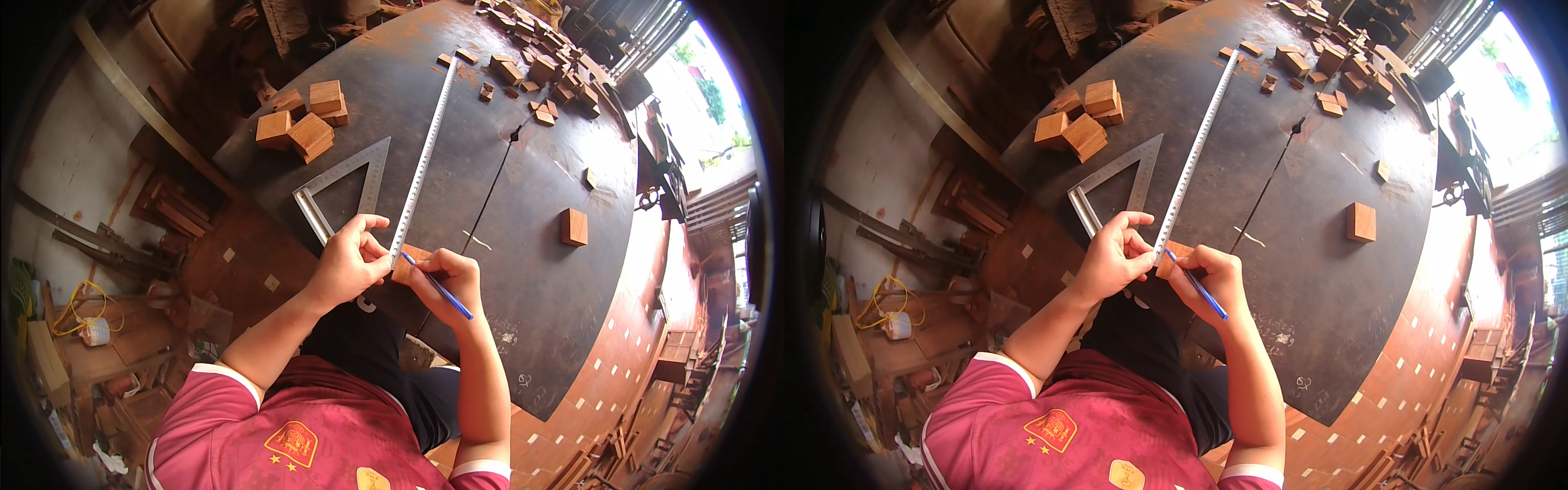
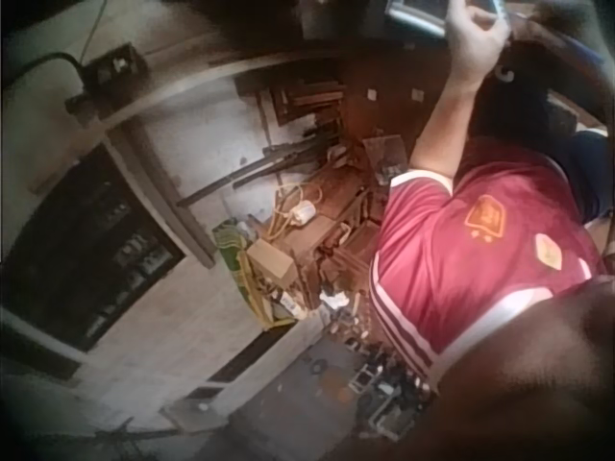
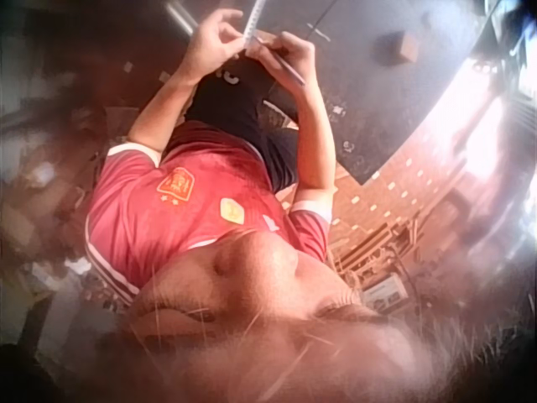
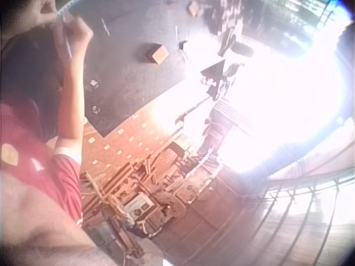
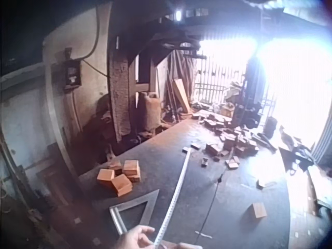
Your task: The person uses a set square and ruler to measure and mark small wooden blocks with a pen. They repeatedly position the tools, draw lines, and move the blocks on a workbench in a woodworking shop.
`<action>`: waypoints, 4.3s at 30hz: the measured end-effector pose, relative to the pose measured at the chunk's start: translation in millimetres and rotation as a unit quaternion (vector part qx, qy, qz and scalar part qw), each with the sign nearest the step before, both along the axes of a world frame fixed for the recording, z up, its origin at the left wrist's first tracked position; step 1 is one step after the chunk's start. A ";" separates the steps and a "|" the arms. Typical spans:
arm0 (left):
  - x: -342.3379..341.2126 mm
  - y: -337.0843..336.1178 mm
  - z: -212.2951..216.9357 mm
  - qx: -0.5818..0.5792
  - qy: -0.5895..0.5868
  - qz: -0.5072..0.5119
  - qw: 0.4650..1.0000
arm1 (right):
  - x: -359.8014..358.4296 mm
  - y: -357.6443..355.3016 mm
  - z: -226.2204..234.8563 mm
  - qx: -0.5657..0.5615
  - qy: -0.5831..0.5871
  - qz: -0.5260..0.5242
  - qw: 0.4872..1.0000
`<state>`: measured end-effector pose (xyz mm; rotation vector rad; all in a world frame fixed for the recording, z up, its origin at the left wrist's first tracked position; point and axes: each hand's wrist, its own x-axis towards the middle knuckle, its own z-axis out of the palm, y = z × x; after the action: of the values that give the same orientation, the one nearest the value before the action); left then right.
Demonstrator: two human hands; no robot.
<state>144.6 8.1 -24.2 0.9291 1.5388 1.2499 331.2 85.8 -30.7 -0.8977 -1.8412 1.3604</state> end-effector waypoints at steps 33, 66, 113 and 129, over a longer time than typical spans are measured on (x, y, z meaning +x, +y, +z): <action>-44.8 49.5 21.1 0.096 0.326 0.084 0.937 | 26.1 11.0 2.1 0.284 -0.125 0.052 0.949; -125.7 0.2 9.7 -0.088 0.243 0.104 0.960 | 35.0 7.6 11.3 0.217 -0.174 0.018 0.960; -3.9 -11.8 -26.8 0.141 -0.053 0.149 0.977 | 38.6 17.5 -4.6 -0.117 0.105 -0.048 0.986; 1.6 -11.0 -30.7 0.139 -0.062 0.165 0.974 | 35.4 15.6 -4.1 -0.111 0.095 -0.050 0.988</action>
<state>146.2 -2.9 -54.9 0.7693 1.4809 1.7634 366.6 101.4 -34.8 -0.9241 -1.5020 1.5524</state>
